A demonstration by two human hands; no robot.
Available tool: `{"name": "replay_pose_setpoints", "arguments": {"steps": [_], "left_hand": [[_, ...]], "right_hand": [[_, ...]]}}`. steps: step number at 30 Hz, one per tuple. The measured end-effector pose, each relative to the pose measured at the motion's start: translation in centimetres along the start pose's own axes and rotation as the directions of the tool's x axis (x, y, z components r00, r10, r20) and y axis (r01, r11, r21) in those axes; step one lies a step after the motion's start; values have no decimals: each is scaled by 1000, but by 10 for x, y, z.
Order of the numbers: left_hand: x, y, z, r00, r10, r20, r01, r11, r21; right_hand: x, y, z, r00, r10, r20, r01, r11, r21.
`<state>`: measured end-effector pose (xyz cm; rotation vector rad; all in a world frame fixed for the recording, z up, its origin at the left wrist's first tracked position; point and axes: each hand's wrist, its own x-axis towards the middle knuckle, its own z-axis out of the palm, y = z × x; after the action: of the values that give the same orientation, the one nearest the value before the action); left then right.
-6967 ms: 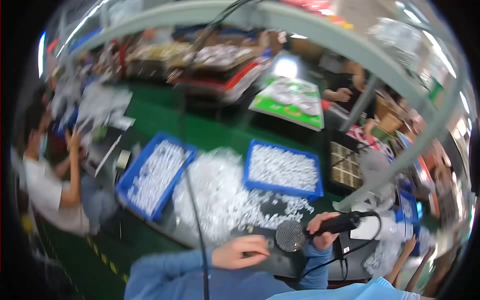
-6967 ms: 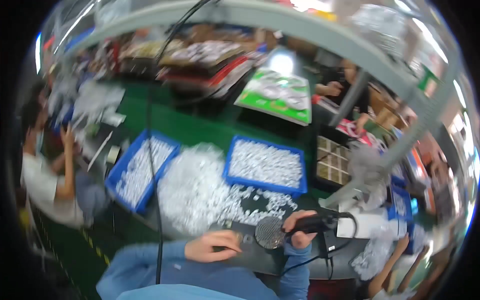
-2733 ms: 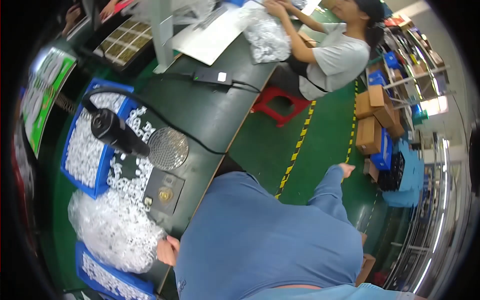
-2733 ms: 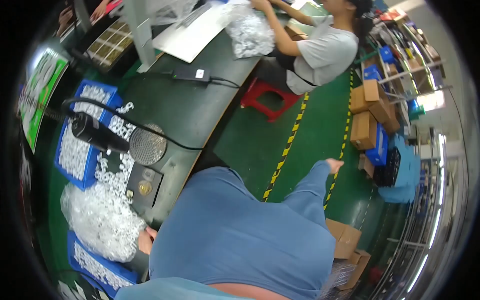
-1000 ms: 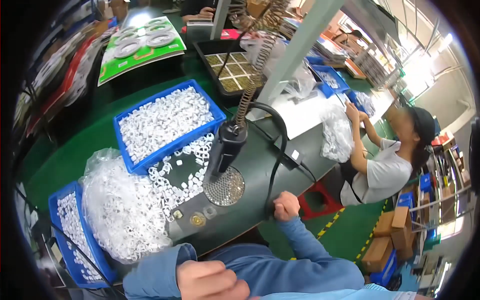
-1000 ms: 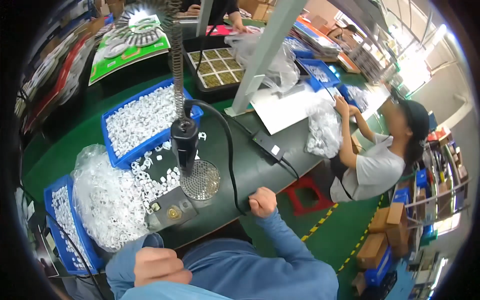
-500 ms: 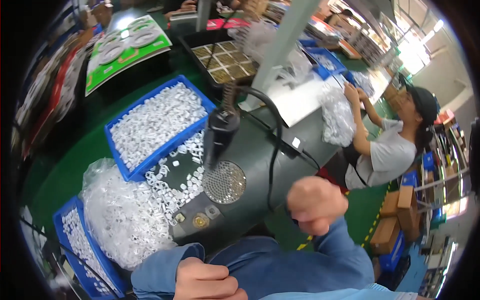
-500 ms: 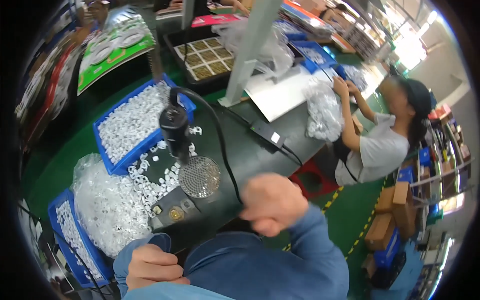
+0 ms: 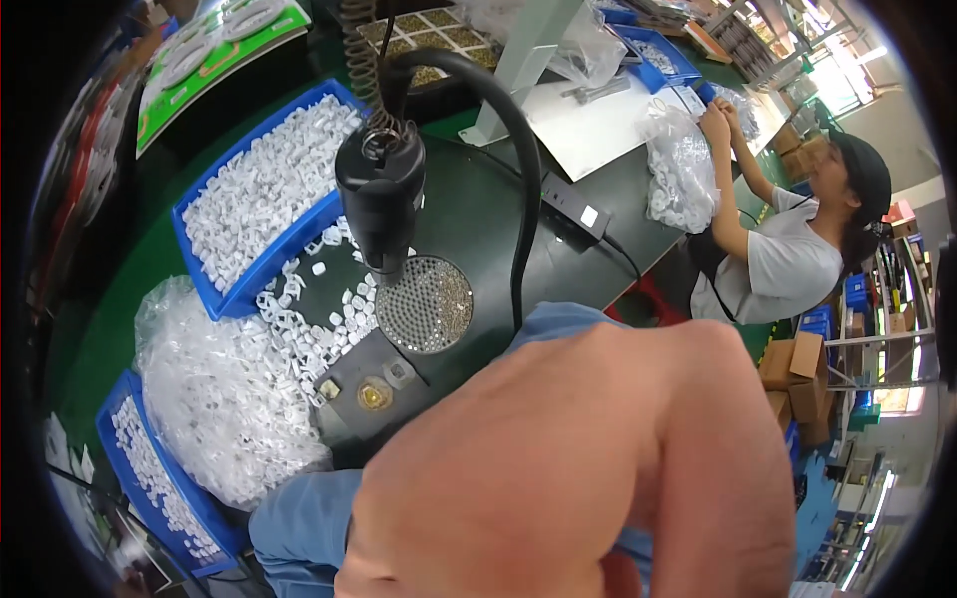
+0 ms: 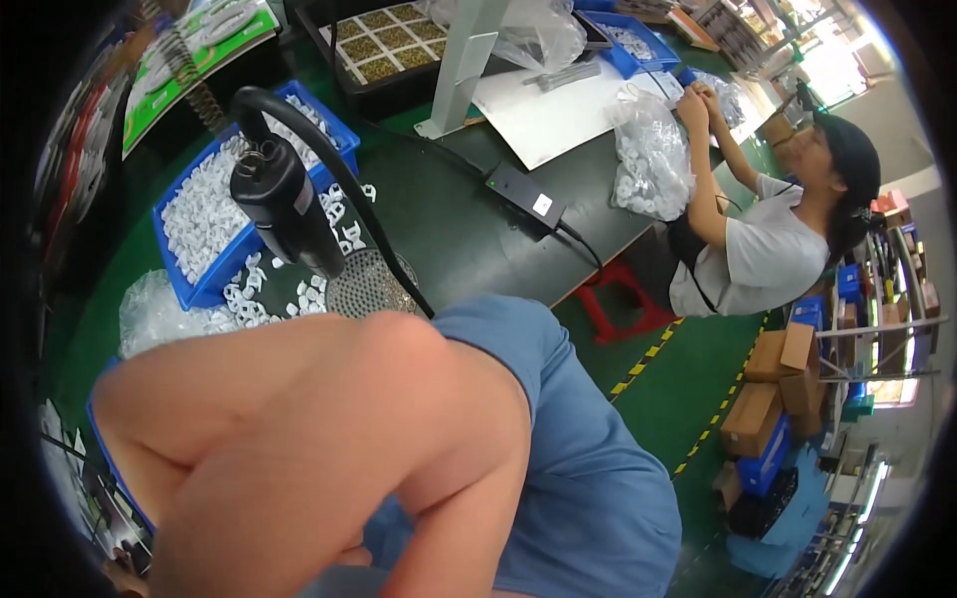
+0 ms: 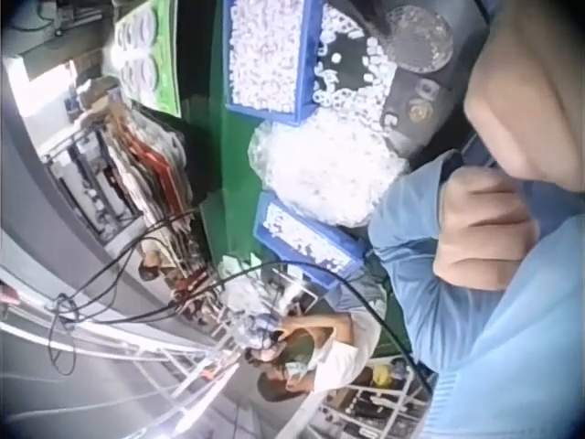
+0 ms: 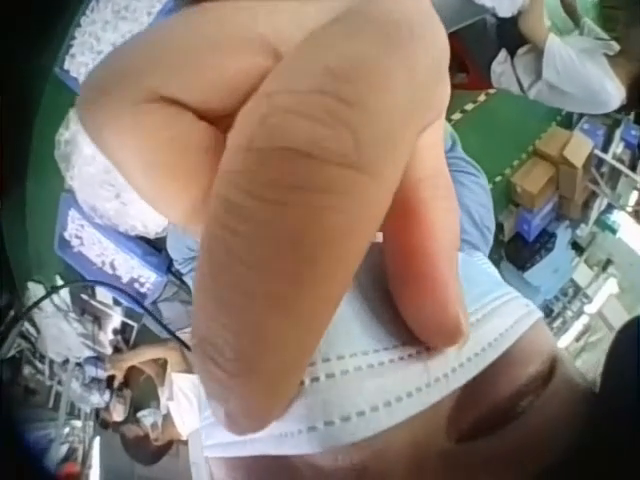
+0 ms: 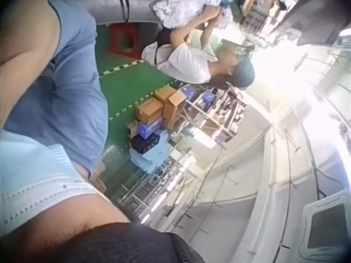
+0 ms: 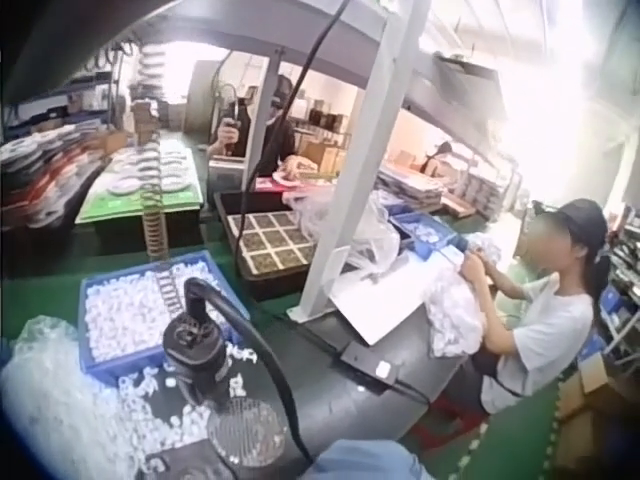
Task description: Assembling small plastic components using an electric screwdriver at a factory workbench.
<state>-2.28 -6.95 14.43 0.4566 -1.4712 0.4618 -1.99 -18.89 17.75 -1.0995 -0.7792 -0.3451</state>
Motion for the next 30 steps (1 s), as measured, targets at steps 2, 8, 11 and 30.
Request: {"name": "replay_pose_setpoints", "arguments": {"steps": [2,8,11,30], "left_hand": [[6,9,8,999,-45,-24,45,999,22],[-7,8,13,989,-89,-114,91,996,11],[0,14,16,965,-183,-189,204,974,99],[-7,30,26,937,-74,-341,216,889,403]], "right_hand": [[1,-11,-10,1000,22,-5,-22,999,25],[-26,-46,-17,995,94,-19,-93,994,58],[-32,-72,-24,993,115,-9,-114,991,67],[-25,-147,-95,976,218,6,-216,962,164]]}}
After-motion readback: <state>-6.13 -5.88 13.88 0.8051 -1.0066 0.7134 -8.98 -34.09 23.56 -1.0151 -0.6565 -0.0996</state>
